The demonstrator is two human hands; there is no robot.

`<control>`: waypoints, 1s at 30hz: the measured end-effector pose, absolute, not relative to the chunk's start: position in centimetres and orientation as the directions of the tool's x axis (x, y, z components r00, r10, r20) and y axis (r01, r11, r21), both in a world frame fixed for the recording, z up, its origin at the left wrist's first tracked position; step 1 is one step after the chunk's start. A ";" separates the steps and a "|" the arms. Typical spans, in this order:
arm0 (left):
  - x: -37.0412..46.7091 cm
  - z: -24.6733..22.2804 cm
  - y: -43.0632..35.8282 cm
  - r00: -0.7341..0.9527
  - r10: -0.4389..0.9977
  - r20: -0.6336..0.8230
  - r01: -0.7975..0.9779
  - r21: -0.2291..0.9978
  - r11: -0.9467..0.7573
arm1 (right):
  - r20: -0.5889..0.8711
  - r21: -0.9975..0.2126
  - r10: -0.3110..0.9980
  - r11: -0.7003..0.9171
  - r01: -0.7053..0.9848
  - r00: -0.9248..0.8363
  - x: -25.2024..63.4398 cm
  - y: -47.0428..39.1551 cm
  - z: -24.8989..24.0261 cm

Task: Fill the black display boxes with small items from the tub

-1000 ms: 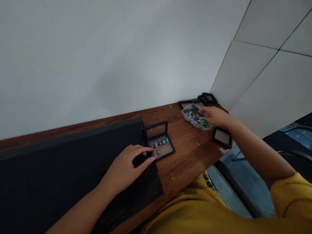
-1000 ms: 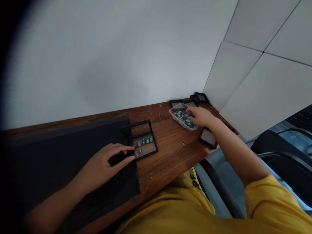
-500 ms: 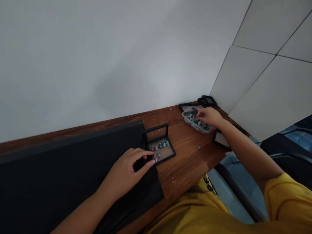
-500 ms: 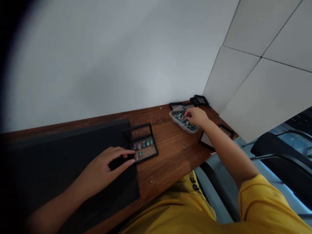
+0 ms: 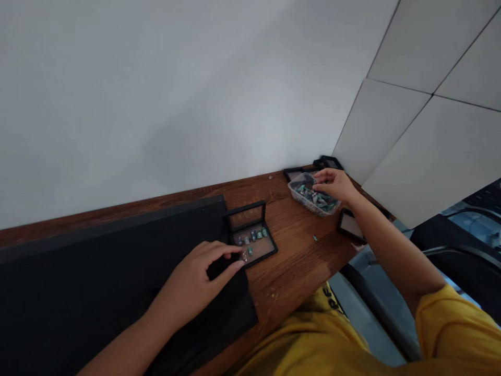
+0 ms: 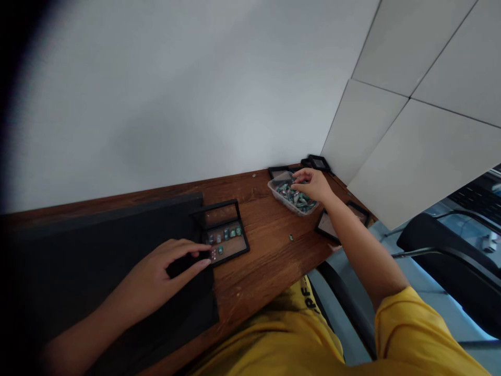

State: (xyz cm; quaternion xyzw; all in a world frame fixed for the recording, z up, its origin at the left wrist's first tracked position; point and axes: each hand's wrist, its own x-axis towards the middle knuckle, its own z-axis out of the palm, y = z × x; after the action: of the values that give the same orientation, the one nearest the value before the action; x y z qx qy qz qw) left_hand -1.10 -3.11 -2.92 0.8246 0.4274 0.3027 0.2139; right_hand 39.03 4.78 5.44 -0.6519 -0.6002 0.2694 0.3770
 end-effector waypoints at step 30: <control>0.3 -0.3 -4.7 0.326 0.726 0.606 0.333 0.644 -0.688 | -0.256 -0.905 0.798 -0.397 -0.155 -0.546 21.6 -2.0 1.3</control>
State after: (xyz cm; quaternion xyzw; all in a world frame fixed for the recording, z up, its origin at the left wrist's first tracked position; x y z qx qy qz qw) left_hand 0.26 -4.66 -0.31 0.7875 0.3362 0.4732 0.2072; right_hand 21.57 -1.97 1.26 -0.3571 -0.4498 0.7555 0.3152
